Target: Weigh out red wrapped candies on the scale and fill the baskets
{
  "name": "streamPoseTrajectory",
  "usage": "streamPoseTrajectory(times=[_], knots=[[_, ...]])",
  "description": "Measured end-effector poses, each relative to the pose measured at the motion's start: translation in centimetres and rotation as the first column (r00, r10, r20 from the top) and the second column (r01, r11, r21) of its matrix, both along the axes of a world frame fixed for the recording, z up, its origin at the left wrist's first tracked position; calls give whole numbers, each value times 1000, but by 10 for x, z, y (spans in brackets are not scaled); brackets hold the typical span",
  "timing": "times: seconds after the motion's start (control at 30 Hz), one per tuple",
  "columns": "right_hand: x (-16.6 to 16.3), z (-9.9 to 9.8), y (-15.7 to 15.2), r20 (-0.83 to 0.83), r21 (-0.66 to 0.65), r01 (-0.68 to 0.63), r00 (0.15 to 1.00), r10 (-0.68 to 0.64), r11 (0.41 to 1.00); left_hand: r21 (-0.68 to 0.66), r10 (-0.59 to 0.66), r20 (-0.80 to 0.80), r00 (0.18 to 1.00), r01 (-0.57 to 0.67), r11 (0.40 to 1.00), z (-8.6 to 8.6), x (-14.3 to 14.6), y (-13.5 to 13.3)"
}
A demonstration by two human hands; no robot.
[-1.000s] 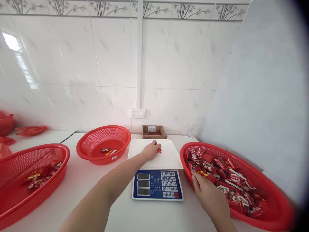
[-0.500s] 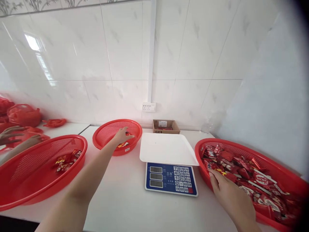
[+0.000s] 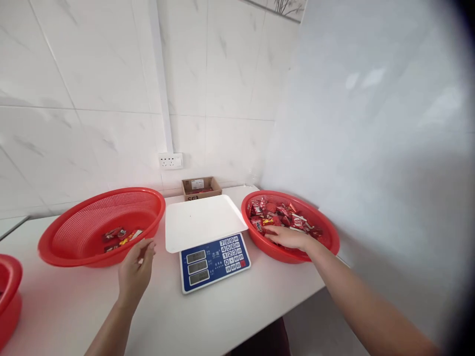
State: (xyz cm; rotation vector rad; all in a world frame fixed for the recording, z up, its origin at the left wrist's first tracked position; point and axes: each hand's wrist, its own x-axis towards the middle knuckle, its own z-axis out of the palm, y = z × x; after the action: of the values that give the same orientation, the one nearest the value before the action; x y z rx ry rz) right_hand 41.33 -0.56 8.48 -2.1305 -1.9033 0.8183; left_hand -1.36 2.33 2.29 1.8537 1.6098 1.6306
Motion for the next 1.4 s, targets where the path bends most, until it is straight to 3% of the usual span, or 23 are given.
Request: streamPoseTrajectory(times=[0.13, 0.27, 0.4, 0.53, 0.63, 0.73, 0.93, 1.03, 1.1, 1.27, 1.4], knots=[[38, -1, 7, 73, 140, 115, 989, -126, 984, -89, 13, -23, 1000, -15, 996, -21, -4, -3], [64, -5, 10, 229, 78, 129, 963, -143, 989, -162, -36, 51, 998, 44, 986, -28, -4, -2], [56, -23, 17, 324, 21, 134, 937, -133, 991, -194, -93, 47, 995, 101, 976, -27, -1, -3], [46, -39, 28, 355, 111, 178, 912, -207, 978, -209, -92, 36, 995, 97, 973, -25, -1, -4], [52, -36, 31, 294, 207, 208, 919, -264, 956, -216, -75, 52, 996, 85, 973, -24, -2, -4], [63, -25, 34, 181, 336, 297, 911, -370, 894, -209, -80, 57, 995, 90, 974, -24, -3, -4], [69, -2, 49, -80, 574, 475, 843, -532, 667, -178, -115, 59, 992, 124, 976, -23, -1, -4], [52, 8, 62, -204, 616, 506, 843, -498, 604, -172, -113, 60, 992, 122, 978, -24, -1, -3], [29, 12, 74, -278, 620, 499, 861, -426, 605, -168, -116, 56, 992, 124, 978, -25, -1, -3], [-61, 8, 112, -384, 622, 392, 907, -172, 678, -163, -153, 57, 987, 160, 973, -26, 1, -3], [-132, -5, 134, -442, 588, 318, 896, -33, 743, -184, -178, 97, 979, 193, 964, -27, 0, -2]])
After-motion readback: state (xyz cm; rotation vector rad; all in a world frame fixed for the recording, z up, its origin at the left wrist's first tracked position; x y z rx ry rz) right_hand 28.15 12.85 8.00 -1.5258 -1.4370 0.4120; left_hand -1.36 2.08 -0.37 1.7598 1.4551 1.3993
